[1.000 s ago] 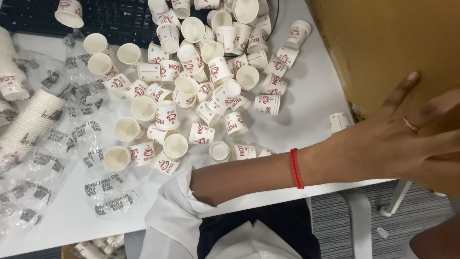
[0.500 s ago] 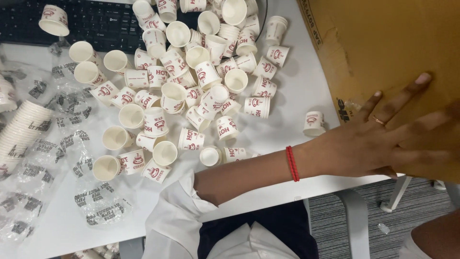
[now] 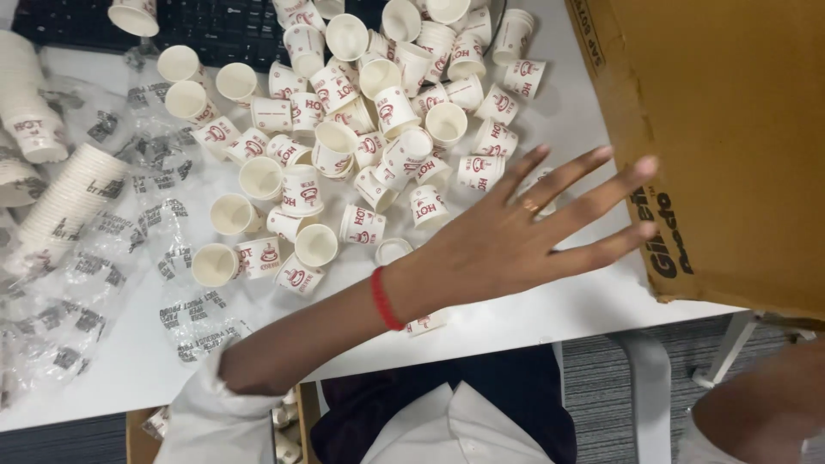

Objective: The recorder stacks white paper cups and inserts the stacks into plastic sleeves at a workstation.

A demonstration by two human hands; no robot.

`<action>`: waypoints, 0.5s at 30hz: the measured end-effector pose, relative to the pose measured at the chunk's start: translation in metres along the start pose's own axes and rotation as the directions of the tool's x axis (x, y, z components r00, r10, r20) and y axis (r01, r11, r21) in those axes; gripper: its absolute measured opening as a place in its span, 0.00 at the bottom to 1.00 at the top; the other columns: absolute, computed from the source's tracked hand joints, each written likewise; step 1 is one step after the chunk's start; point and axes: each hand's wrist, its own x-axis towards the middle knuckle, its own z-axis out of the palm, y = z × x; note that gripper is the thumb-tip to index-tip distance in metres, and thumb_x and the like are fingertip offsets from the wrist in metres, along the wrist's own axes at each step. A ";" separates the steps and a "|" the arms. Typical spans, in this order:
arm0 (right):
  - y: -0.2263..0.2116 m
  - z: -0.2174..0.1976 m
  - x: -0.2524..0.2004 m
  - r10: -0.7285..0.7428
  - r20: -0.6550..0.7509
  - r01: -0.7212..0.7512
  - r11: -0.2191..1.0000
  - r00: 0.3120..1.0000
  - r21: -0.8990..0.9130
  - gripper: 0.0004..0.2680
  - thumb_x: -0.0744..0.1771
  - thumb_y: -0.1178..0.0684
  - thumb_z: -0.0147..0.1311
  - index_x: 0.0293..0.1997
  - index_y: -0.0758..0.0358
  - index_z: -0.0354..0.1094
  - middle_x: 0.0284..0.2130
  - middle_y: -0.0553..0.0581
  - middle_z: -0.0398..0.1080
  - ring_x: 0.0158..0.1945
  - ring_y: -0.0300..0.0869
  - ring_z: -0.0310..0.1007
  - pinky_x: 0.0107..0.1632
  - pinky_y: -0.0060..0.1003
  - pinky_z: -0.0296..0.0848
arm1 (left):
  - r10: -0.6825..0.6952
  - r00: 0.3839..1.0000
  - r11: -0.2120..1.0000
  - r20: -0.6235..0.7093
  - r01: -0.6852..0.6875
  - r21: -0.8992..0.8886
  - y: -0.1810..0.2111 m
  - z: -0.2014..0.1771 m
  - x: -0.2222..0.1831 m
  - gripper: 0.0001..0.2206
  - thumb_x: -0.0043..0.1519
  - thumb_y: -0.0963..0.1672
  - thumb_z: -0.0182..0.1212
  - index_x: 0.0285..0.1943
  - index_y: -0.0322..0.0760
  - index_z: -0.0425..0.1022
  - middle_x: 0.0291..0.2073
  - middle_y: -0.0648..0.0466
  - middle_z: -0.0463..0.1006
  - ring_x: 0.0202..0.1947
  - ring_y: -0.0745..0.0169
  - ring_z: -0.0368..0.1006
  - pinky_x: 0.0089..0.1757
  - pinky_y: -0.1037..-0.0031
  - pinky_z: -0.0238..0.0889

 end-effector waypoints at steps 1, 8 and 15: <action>-0.015 0.012 0.008 -0.009 -0.011 0.009 1.000 1.000 0.006 0.06 0.65 0.57 0.60 0.45 0.55 0.74 0.51 0.59 0.70 0.65 0.46 0.57 0.63 0.54 0.65 | -0.014 0.999 0.994 -0.052 0.009 -0.106 -0.003 -0.013 -0.021 0.22 0.75 0.45 0.55 0.78 0.55 0.58 0.79 0.53 0.53 0.77 0.50 0.55 0.71 0.43 0.55; -0.100 0.101 0.040 -0.058 0.369 -0.024 0.977 0.927 0.212 0.11 0.66 0.52 0.63 0.53 0.55 0.75 0.60 0.61 0.67 0.63 0.53 0.56 0.69 0.59 0.55 | 0.136 0.988 0.984 -0.067 -0.127 0.125 0.012 -0.055 -0.175 0.05 0.69 0.44 0.63 0.52 0.45 0.78 0.52 0.60 0.77 0.62 0.62 0.69 0.61 0.55 0.63; -0.095 0.167 0.068 -0.118 0.666 -0.151 0.931 0.737 0.333 0.19 0.62 0.51 0.63 0.58 0.62 0.68 0.65 0.68 0.58 0.66 0.62 0.58 0.63 0.56 0.63 | -0.292 0.954 0.950 0.063 0.282 0.131 0.011 -0.039 -0.210 0.16 0.66 0.52 0.60 0.57 0.45 0.78 0.59 0.52 0.74 0.63 0.54 0.65 0.63 0.46 0.51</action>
